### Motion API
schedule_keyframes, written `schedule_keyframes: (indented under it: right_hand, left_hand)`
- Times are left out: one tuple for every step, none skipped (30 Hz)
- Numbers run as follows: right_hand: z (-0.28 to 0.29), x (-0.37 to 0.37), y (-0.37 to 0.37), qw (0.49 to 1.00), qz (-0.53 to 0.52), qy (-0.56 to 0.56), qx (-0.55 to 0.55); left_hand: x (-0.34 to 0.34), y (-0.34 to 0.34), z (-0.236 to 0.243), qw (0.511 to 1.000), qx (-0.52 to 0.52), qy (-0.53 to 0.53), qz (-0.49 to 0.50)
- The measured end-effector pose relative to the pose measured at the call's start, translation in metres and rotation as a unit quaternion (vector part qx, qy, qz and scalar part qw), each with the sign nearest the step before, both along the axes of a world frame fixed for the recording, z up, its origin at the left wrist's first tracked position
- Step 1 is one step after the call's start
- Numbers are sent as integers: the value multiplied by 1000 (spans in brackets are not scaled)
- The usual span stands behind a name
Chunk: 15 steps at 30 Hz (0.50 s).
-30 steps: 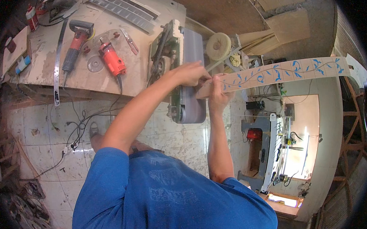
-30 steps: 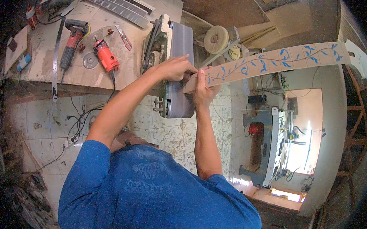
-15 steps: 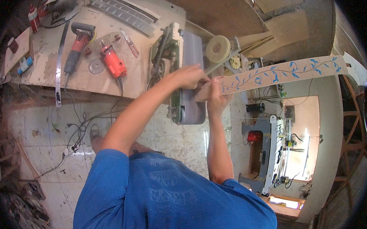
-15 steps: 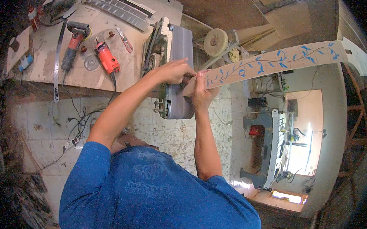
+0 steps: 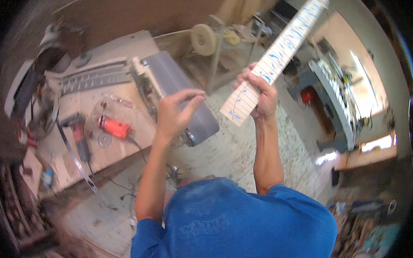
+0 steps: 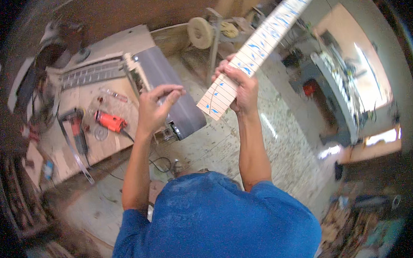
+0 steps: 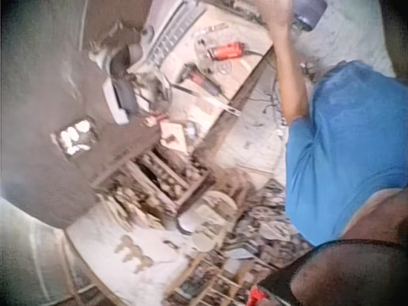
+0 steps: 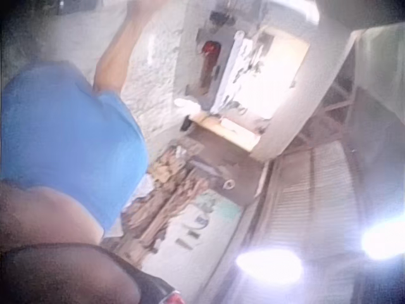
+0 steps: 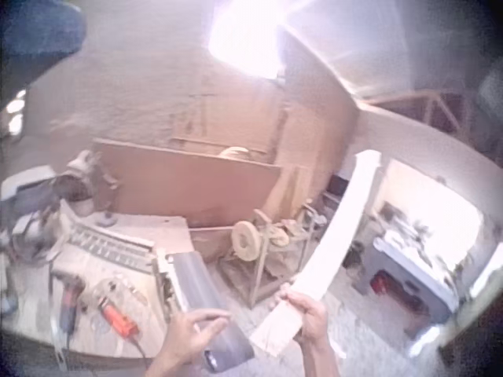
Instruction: The person shapes a wooden guitar neck with blue layout lines using a belt sander, measures the dimensions with a manual caliper, and sights down the wood to check for straightness.
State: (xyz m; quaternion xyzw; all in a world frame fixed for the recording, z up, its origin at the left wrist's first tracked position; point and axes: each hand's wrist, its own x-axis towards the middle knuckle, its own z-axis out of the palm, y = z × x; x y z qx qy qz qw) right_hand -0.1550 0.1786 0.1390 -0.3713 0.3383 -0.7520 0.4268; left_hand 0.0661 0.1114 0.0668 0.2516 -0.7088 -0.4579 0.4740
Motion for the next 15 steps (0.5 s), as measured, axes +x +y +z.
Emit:
schedule_keyframes:
  right_hand:
    - [-1, -6, 2, 999, 15, -48, -3]
    - [1, -13, 6, 999, 13, -46, 6]
    - [3, -18, 11, 999, 11, -43, 15]
    - [0, -28, 12, 997, 37, -62, 12]
    - [0, -35, 15, 997, 49, -64, 14]
    - [1, -43, 20, 996, 45, -72, 22]
    - [-4, -43, 21, 995, 43, -78, 35]
    - [-9, -44, 22, 994, 46, -86, 42]
    - [-11, -48, 24, 993, 60, -95, 48]
    - [-13, -51, 26, 990, 75, -103, 54]
    - [-14, -53, 28, 992, 66, -95, 56]
    - [-16, -56, 31, 993, 59, -88, 60]
    - [-17, -59, 34, 993, 52, -80, 64]
    - [-17, -62, 38, 993, 40, -77, 76]
    - [-16, -63, 41, 993, 31, -74, 86]
  left_hand:
    - [-7, 12, 3, 1000, -6, 4, -24]
    - [-16, 23, 6, 999, -9, 7, -50]
    - [-23, 33, 9, 998, -27, 2, -59]
    - [-30, 44, 13, 997, -43, 0, -63]
    - [-37, 54, 16, 996, -59, -2, -67]
    - [-45, 64, 21, 995, -57, -5, -77]
    - [-48, 66, 15, 996, -52, -4, -73]
    - [-52, 67, 7, 997, -47, -4, -67]
    - [-57, 72, 4, 998, -43, -5, -51]
    - [-63, 74, 3, 997, -63, 9, -46]
    - [-67, 76, 3, 996, -75, 5, -45]
    - [-71, 78, 3, 995, -85, 0, -42]
    - [-75, 81, 3, 995, -95, -5, -39]
    - [-78, 83, 6, 993, -112, -7, -40]
    - [-80, 84, 10, 991, -130, -9, -39]
